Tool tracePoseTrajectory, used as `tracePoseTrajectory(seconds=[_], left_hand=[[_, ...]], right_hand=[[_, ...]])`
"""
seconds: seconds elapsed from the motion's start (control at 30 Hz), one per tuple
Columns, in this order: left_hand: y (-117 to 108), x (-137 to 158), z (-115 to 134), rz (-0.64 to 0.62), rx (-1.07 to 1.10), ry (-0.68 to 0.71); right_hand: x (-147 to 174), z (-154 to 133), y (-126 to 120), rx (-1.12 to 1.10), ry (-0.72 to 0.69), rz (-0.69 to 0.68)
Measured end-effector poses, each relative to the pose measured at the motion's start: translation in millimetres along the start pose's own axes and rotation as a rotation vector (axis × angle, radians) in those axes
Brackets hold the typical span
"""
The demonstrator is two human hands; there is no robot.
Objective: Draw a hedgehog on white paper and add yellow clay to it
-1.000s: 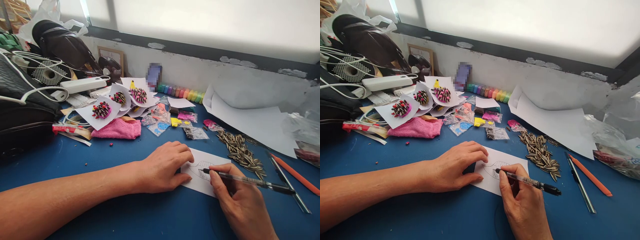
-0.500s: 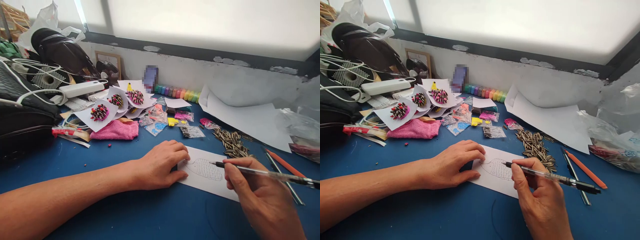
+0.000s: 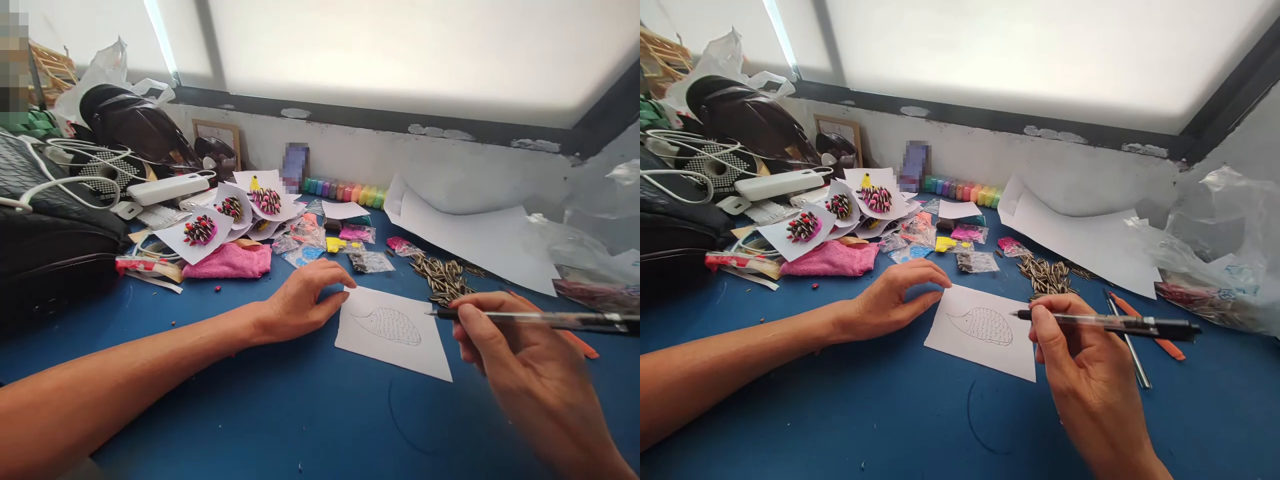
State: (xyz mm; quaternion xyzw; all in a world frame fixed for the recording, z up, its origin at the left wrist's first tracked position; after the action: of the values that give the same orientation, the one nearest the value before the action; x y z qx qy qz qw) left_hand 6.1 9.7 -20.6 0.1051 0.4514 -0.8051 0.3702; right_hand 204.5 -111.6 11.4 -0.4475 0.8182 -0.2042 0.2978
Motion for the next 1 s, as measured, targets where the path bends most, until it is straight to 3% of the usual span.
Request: tracePoseTrajectory(seconds=[0.27, 0.43, 0.57, 0.77, 1.0], left_hand=[[8.4, 2.1, -5.1, -0.04, 0.0, -0.003], [9.7, 2.4, -2.9, -0.069, -0.014, -0.013], [13.2, 4.1, 5.9, -0.159, 0.005, 0.03], [30.1, 13.2, 20.8, -0.455, -0.151, 0.138], [33.1, 15.9, 19.5, -0.47, -0.194, 0.152]], right_hand=[[7.1, -10.7, 2.5, 0.006, -0.139, 0.09], [7.4, -6.1, 5.6, -0.004, -0.11, 0.046], [11.1, -6.1, 16.2, -0.005, -0.106, -0.078], [24.5, -3.2, 31.4, -0.105, 0.079, -0.115], [30.4, 2.6, 35.2, -0.103, 0.153, -0.073]])
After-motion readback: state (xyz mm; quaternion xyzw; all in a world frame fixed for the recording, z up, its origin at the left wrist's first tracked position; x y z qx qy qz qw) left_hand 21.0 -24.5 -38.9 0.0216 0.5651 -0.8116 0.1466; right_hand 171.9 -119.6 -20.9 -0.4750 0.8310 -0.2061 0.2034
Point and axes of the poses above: each hand's wrist, its own x-axis away from the middle knuckle, its own y-axis out of the palm, z = x × y, the point moved 7 cm from there along -x, towards the middle knuckle, and after that the axes turned 2 degrees about -x, right-handed, at the moved point
